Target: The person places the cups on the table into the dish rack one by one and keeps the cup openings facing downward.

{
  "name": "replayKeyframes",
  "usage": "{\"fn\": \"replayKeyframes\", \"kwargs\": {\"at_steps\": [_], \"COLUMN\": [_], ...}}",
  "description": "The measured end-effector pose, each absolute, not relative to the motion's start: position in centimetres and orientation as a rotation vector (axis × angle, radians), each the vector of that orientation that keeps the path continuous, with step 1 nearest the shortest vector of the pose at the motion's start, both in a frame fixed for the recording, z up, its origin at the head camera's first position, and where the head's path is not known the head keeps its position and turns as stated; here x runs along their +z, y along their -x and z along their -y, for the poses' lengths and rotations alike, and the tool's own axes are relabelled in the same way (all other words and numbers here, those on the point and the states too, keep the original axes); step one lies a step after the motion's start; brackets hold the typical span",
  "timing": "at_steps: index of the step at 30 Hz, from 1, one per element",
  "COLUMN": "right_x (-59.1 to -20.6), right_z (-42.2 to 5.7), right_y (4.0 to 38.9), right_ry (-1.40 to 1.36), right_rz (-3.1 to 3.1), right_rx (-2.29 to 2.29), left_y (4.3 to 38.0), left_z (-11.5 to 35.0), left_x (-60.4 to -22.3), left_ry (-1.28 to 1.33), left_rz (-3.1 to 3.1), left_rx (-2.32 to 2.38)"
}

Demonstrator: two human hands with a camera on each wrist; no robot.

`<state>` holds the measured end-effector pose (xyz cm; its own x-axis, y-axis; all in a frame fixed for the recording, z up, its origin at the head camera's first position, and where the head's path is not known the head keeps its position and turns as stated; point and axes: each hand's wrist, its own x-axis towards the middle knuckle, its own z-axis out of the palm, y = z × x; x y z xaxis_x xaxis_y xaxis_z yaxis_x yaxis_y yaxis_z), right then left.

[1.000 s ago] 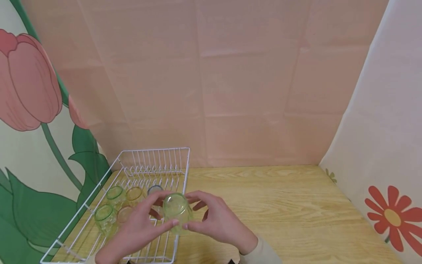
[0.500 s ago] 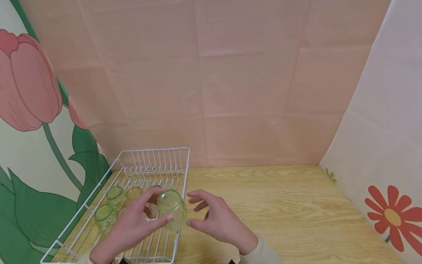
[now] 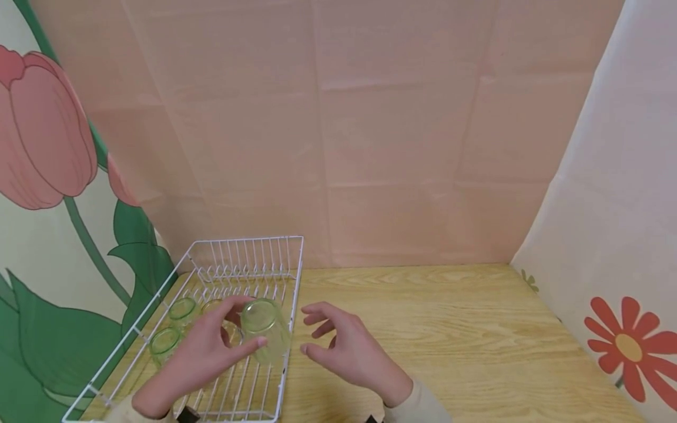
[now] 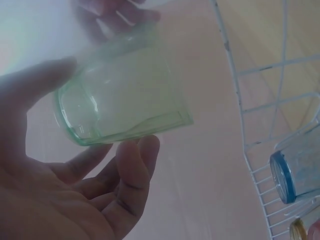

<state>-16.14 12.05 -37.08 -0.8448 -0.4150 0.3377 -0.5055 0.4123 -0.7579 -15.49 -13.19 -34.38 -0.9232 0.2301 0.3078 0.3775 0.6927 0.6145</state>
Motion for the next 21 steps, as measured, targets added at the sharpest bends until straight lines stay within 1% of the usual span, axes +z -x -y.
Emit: {"fn": "replayKeyframes", "kwargs": {"at_steps": [10,21], "right_x": [-37.4,-37.3], "right_z": [-12.0,-11.9], "right_y": [16.1,16.3], "right_ry": [-0.822,-0.84], "right_rz": [2.556,2.555], "right_rx": [1.459,1.454], "left_y": [16.3,17.6], "left_z": [14.2,15.8], "left_x": [-34.0,-34.1], "left_ry": [0.412,0.282], "left_rz": [2.732,2.899], "left_rx": [-1.106,-1.047]}}
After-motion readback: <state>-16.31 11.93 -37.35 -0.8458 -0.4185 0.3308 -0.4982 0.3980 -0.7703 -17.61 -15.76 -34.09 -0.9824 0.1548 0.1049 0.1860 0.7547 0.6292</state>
